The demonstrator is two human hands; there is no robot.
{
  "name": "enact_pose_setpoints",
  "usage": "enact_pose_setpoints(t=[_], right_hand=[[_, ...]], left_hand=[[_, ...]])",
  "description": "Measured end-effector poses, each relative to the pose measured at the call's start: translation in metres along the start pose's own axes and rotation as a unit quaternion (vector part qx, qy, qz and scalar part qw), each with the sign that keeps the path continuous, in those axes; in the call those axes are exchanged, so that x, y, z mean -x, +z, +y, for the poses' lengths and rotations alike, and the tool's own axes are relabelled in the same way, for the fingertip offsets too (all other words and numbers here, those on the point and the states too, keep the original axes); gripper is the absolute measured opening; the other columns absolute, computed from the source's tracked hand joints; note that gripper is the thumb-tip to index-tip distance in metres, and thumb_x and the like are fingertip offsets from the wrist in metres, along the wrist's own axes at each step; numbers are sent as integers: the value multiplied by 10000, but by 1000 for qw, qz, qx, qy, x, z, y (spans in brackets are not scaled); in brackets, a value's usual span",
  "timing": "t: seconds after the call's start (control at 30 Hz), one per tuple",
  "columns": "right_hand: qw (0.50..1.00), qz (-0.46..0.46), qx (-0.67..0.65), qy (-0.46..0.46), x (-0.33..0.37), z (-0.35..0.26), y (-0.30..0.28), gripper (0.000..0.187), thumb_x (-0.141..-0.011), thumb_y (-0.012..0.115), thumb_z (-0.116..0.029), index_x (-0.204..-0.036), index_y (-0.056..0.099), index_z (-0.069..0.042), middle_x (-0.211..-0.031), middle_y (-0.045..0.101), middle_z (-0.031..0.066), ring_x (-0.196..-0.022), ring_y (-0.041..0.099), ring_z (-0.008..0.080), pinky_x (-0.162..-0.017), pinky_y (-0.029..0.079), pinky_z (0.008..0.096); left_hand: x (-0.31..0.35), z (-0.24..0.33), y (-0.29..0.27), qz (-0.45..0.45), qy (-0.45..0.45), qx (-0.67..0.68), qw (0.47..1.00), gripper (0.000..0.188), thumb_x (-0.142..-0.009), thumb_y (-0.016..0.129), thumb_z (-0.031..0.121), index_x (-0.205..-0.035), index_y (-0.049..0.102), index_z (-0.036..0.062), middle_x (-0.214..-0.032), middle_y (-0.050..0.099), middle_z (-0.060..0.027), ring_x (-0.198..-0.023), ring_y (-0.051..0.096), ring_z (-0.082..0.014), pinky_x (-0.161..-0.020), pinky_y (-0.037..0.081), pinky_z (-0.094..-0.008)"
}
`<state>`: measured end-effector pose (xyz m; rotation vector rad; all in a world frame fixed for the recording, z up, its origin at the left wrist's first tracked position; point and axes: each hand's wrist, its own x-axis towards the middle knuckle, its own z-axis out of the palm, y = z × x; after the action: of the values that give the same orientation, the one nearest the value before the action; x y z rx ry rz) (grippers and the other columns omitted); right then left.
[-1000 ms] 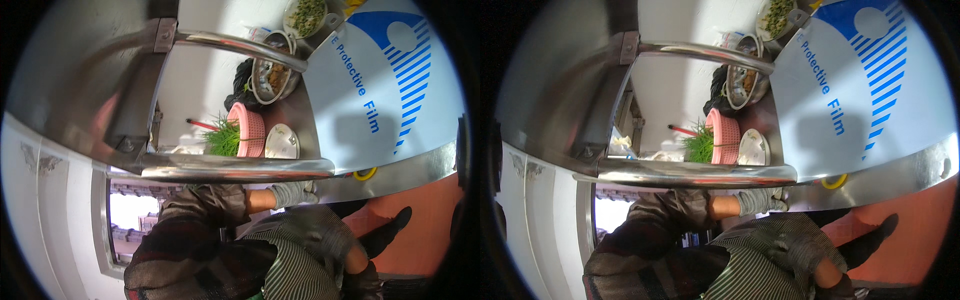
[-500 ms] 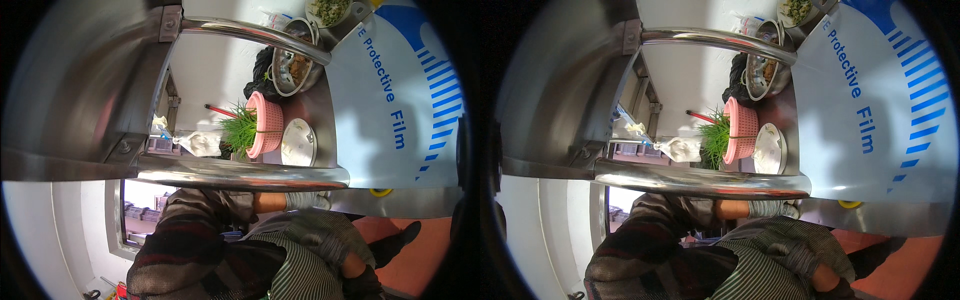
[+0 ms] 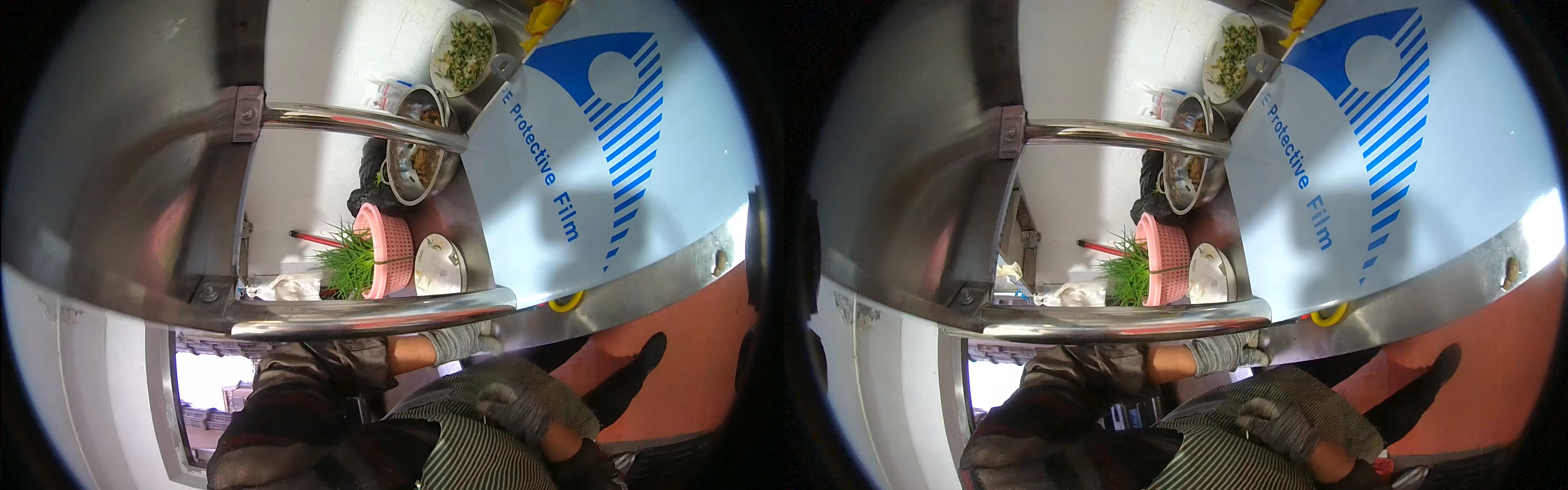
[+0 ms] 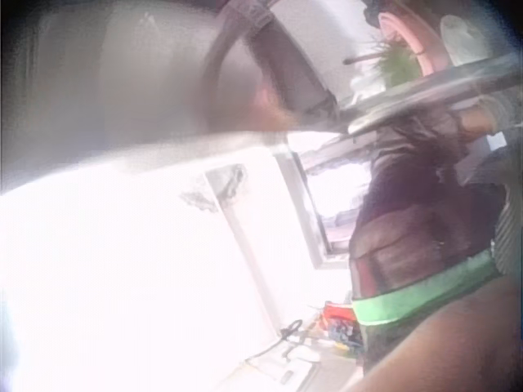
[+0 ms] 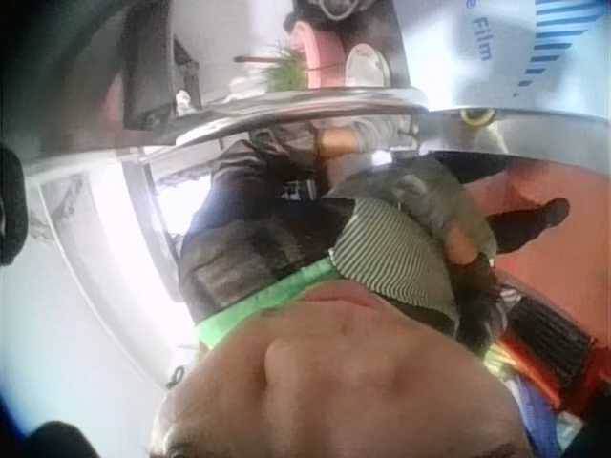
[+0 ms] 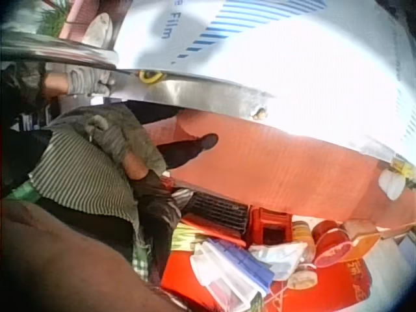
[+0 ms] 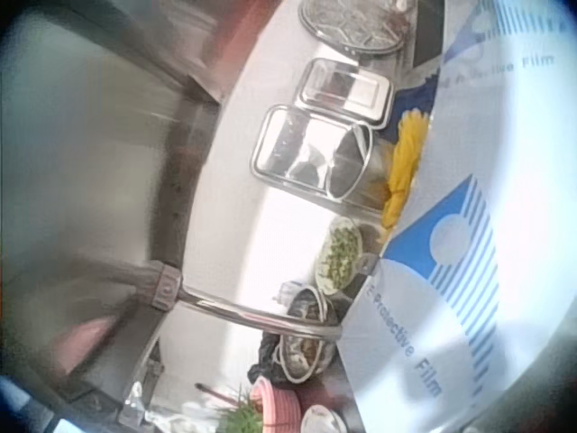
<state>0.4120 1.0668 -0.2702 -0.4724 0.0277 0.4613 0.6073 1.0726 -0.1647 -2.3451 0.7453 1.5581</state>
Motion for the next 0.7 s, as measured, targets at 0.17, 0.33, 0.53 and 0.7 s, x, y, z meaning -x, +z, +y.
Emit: enact_pose_setpoints(t=[0.17,0.33,0.53,0.7], right_hand=[[994,13,81,-66,15,-2,11,356,-875,623,-307,-1111,596,-42,-965,640,61,-920,574,127,-826,459,265],[987,-3,134,-88,18,9,19,362,-891,591,-323,-1120,594,-43,-1009,641,88,-964,583,159,-878,450,286],[978,-51,117,-167,6,43,36,363,-900,568,-330,-1126,597,-48,-1080,627,103,-1030,572,191,-921,436,313],[985,7,105,-134,17,45,36,363,-902,565,-332,-1121,601,-45,-1026,638,90,-1008,577,194,-911,438,310]], left_hand=[[-1,-2,2,22,44,-94,994,246,-840,658,271,-959,595,66,-747,566,-45,-704,545,-158,-651,457,-317],[-4,-10,7,62,78,-128,987,310,-805,705,288,-975,587,57,-753,575,-54,-667,550,-153,-618,468,-314],[-2,-6,7,49,10,-82,995,379,-795,721,310,-1024,585,40,-761,584,-47,-541,535,-142,-481,475,-275],[1,8,3,18,-67,-90,994,340,-803,708,326,-980,593,59,-711,586,-57,-534,567,-158,-500,493,-297]])
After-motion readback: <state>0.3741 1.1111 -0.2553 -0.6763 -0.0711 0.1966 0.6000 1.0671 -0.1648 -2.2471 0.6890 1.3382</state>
